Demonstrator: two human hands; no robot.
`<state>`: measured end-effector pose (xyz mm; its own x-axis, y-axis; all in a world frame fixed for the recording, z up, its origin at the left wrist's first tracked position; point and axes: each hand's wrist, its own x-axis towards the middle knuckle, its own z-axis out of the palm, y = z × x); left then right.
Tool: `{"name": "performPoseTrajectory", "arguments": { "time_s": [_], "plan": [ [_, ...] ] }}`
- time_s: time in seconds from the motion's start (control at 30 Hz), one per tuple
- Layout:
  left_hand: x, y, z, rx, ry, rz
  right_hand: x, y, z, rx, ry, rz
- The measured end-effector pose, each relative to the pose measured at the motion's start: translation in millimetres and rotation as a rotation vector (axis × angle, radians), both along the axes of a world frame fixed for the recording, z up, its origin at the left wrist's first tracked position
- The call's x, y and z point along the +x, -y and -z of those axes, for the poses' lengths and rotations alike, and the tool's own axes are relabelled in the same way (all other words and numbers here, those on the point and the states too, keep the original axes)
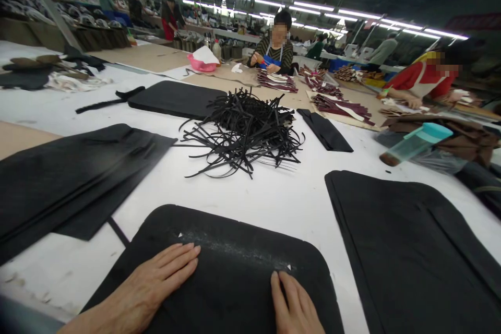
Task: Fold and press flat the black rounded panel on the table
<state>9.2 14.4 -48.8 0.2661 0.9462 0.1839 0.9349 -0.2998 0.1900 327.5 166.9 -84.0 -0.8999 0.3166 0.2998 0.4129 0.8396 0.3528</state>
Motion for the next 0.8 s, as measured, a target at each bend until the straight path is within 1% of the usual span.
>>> {"name": "performPoseTrajectory", "arguments": {
  "time_s": [0.17, 0.23, 0.33, 0.47, 0.63, 0.73, 0.8],
  "plan": [
    [-9, 10, 3.5, 0.043, -0.046, -0.110, 3, -4, -0.6, -0.027, 0.023, -0.016],
    [-12, 14, 5.0, 0.092, -0.059, -0.155, 3, -5, -2.2, -0.029, 0.009, -0.032],
    [-17, 18, 8.1, 0.147, -0.075, -0.196, 4, -6, -7.9, -0.044, -0.041, 0.004],
    [-23, 20, 13.0, 0.219, -0.117, -0.177, 2, -3, -18.1, -0.073, -0.128, 0.097],
    [-28, 18, 19.1, 0.290, -0.117, -0.154, -4, 4, -25.2, -0.082, -0.154, 0.176],
    [-38, 21, 28.3, 0.317, -0.100, -0.130, 0, 4, -29.2, -0.056, -0.172, 0.212],
    [-47, 25, 35.9, 0.318, -0.087, -0.143, 4, 4, -35.8, -0.044, -0.189, 0.275]
  ]
}}
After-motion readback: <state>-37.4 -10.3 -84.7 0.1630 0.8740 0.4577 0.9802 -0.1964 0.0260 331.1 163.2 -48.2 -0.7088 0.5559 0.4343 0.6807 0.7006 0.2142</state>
